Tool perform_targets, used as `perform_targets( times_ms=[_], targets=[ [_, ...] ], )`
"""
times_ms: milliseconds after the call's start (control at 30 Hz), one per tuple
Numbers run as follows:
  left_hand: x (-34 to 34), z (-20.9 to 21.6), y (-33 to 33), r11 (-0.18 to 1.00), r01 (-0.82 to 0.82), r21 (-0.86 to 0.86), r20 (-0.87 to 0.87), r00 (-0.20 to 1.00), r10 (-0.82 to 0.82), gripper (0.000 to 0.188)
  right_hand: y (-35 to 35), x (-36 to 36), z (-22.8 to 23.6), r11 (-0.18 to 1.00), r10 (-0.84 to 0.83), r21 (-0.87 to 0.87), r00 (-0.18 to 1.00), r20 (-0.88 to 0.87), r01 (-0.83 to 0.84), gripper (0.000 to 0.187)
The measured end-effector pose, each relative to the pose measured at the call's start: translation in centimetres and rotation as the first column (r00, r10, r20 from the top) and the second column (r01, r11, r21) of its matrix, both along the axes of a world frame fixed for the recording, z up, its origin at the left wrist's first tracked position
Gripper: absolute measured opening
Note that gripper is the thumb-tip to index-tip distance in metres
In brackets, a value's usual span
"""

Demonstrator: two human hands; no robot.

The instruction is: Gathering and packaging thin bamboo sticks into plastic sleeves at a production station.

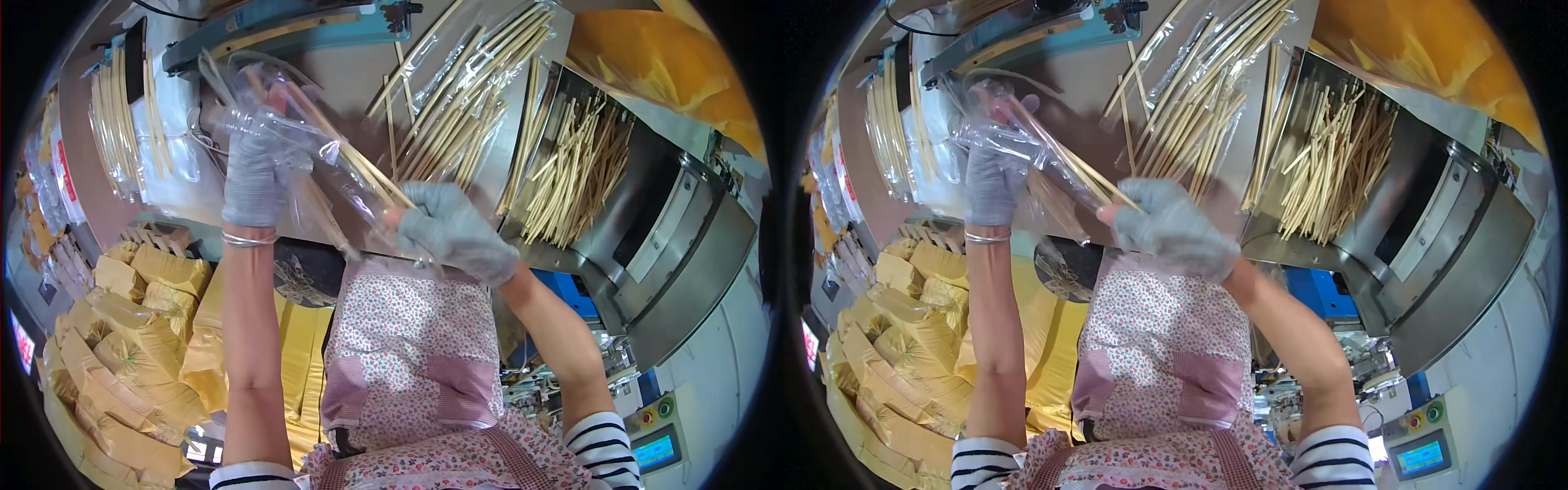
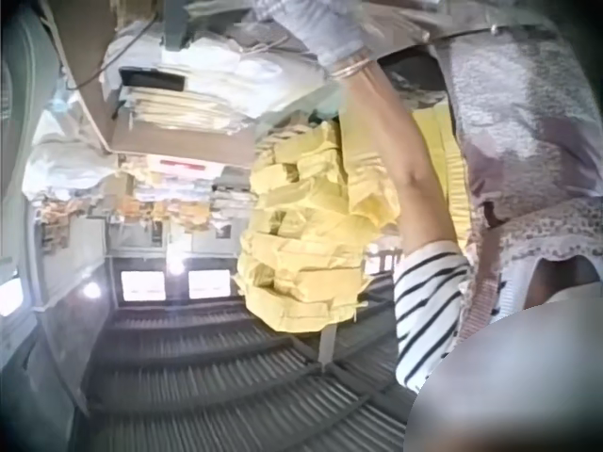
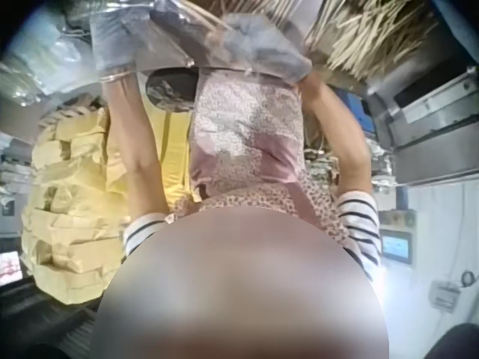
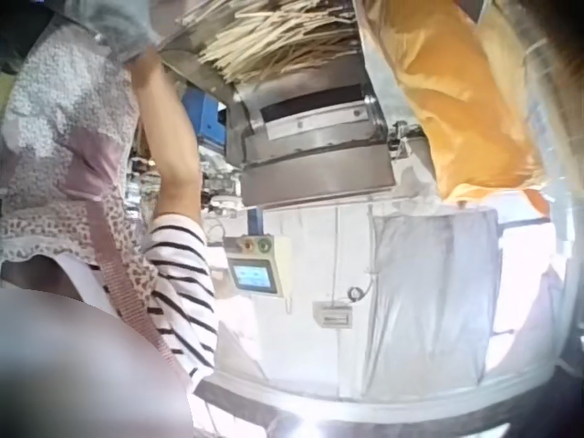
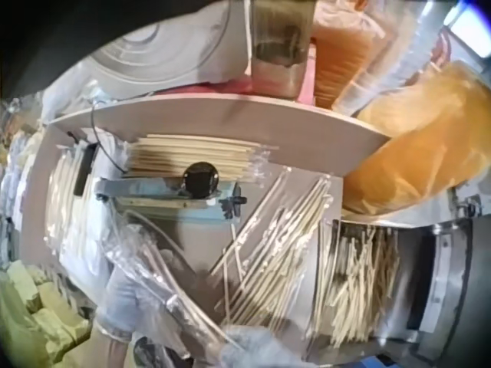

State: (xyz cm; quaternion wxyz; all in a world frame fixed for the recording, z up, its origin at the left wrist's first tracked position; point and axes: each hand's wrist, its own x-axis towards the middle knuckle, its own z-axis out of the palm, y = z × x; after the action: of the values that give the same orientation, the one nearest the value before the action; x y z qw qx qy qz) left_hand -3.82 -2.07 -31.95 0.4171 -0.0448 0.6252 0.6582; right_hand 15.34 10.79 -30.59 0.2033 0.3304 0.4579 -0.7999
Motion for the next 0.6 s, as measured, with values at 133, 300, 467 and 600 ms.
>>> perform_targets(
  times_ms=[133,300,467,600],
  targets=[
    [0.6,0.0,0.9,0.976,-0.041,0.214,0.262,0.965,-0.017,0.044,0.6,2.0,1.6,0.954,-0.075,-0.283,0.992,0.105,0.102,0.026],
    [1.4,0.9,2.3,0.964,0.134,-0.229,-0.052,0.987,-0.149,0.033,-0.9,2.8,1.9,0.941,-0.212,-0.255,0.975,0.068,0.222,0.025],
    [3.4,-0.5,1.2,0.993,0.109,-0.055,0.084,0.991,-0.104,0.015,-2.5,1.5,1.4,0.929,-0.215,0.225,0.924,-0.316,0.294,0.025],
    [7.2,1.8,2.4,0.983,0.066,-0.169,0.233,0.972,-0.025,0.021,-0.3,-1.3,1.4,0.976,-0.218,0.003,0.970,-0.108,0.220,0.024]
  ],
)
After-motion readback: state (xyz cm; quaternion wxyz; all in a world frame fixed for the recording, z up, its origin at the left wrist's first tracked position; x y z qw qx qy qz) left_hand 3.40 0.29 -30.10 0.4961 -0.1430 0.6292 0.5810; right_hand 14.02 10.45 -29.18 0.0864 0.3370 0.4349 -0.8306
